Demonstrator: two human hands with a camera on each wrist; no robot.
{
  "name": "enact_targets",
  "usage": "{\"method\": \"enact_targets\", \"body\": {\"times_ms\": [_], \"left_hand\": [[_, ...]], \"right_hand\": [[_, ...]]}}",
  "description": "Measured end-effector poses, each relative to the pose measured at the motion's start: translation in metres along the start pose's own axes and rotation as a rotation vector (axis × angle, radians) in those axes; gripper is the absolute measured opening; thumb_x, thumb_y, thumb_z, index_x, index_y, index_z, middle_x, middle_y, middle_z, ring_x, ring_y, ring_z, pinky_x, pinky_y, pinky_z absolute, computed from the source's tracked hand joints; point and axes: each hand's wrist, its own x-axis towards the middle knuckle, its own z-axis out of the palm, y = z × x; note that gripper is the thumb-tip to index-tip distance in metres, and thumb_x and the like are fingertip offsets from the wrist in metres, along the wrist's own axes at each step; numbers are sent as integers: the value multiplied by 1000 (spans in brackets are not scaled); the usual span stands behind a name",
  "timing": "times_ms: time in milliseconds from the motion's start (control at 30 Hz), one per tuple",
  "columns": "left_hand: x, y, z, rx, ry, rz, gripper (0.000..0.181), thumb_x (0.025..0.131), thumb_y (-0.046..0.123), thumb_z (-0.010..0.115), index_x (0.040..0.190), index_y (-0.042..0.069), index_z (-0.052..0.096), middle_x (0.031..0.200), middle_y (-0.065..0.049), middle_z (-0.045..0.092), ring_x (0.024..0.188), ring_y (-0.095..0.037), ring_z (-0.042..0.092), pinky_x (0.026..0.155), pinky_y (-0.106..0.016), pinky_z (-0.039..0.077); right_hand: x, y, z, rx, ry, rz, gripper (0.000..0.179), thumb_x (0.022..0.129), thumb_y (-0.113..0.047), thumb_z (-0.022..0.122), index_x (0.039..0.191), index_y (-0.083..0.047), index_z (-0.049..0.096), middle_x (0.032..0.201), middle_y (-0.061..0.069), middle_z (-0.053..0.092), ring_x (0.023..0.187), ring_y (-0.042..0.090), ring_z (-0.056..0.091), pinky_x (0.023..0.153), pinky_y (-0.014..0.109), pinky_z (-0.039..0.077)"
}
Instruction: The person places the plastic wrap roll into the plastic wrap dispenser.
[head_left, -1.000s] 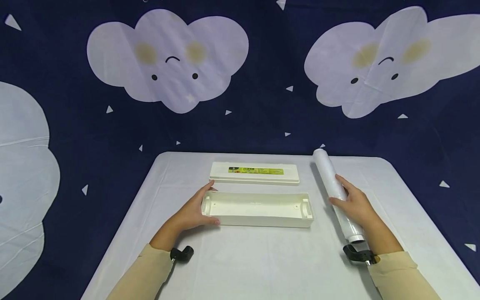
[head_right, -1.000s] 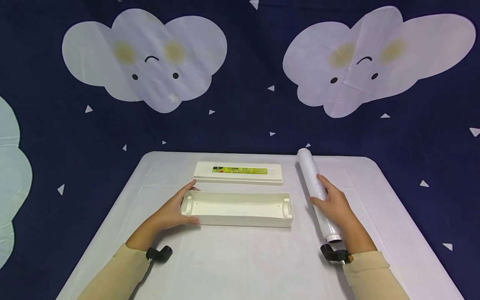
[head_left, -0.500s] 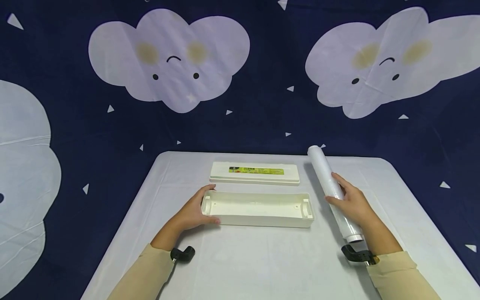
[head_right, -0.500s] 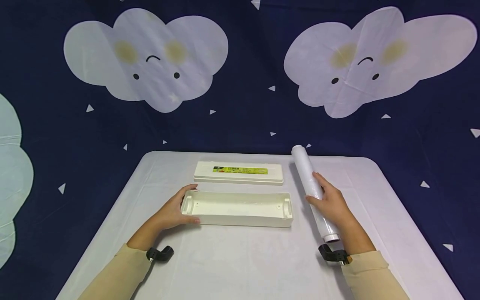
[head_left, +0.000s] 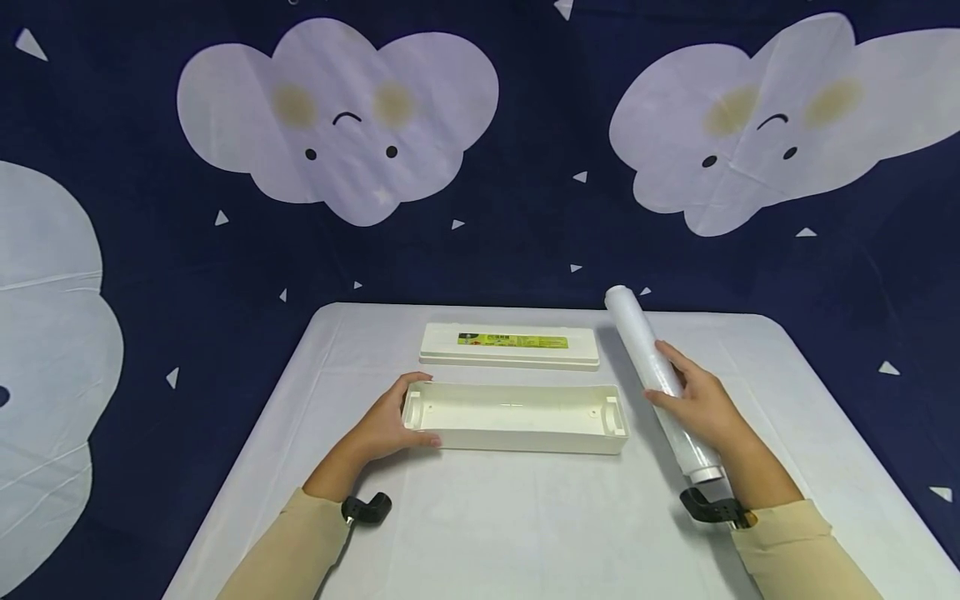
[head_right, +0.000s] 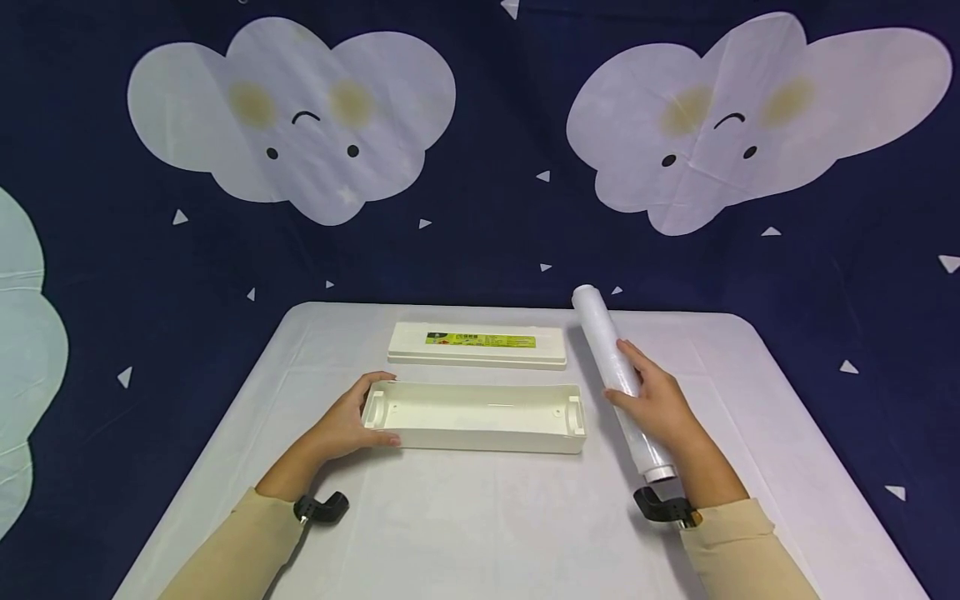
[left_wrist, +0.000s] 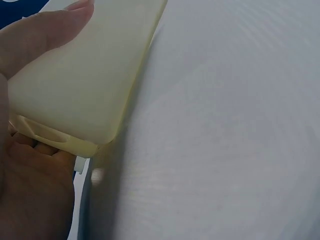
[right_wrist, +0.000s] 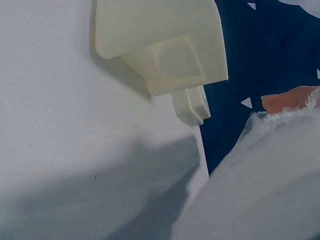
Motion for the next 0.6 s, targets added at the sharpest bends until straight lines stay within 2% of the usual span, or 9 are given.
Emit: {"method": "enact_targets", "body": {"times_ms": [167, 267, 400, 600], "left_hand": [[1, -2, 0, -20, 5, 6, 105, 62, 18, 105, 149, 17, 45, 134, -13, 61, 116, -31, 59, 102, -52, 44], [1, -4, 0, -19, 6, 7, 105, 62, 18, 105, 149, 17, 46, 134, -13, 61, 116, -31, 60, 101, -52, 44], [0, -3, 0, -31, 7, 6, 105, 62, 17, 104, 149, 17, 46, 134, -14, 62, 116, -32, 60, 101, -52, 44], [0, -3, 0, -28, 6, 9, 105, 62, 19, 105, 149, 17, 45, 133, -12, 62, 116, -30, 59, 102, -52, 44]], "right_hand": [[2, -2, 0, 3, -4, -52, 88, 93, -3, 79, 165, -3, 29, 156, 36, 39, 128, 48, 51, 98, 60, 47], [3, -3, -1, 1, -10, -88, 87, 93, -5, 81, 165, -4, 31, 153, 36, 43, 124, 46, 55, 91, 41, 53], [4, -6, -1, 18, -24, -130, 86, 93, -7, 82, 165, -5, 33, 152, 35, 45, 122, 45, 56, 83, 19, 50], [7, -14, 1, 38, -40, -179, 84, 92, -5, 82, 163, -2, 36, 155, 31, 44, 121, 45, 58, 83, 14, 48]]}}
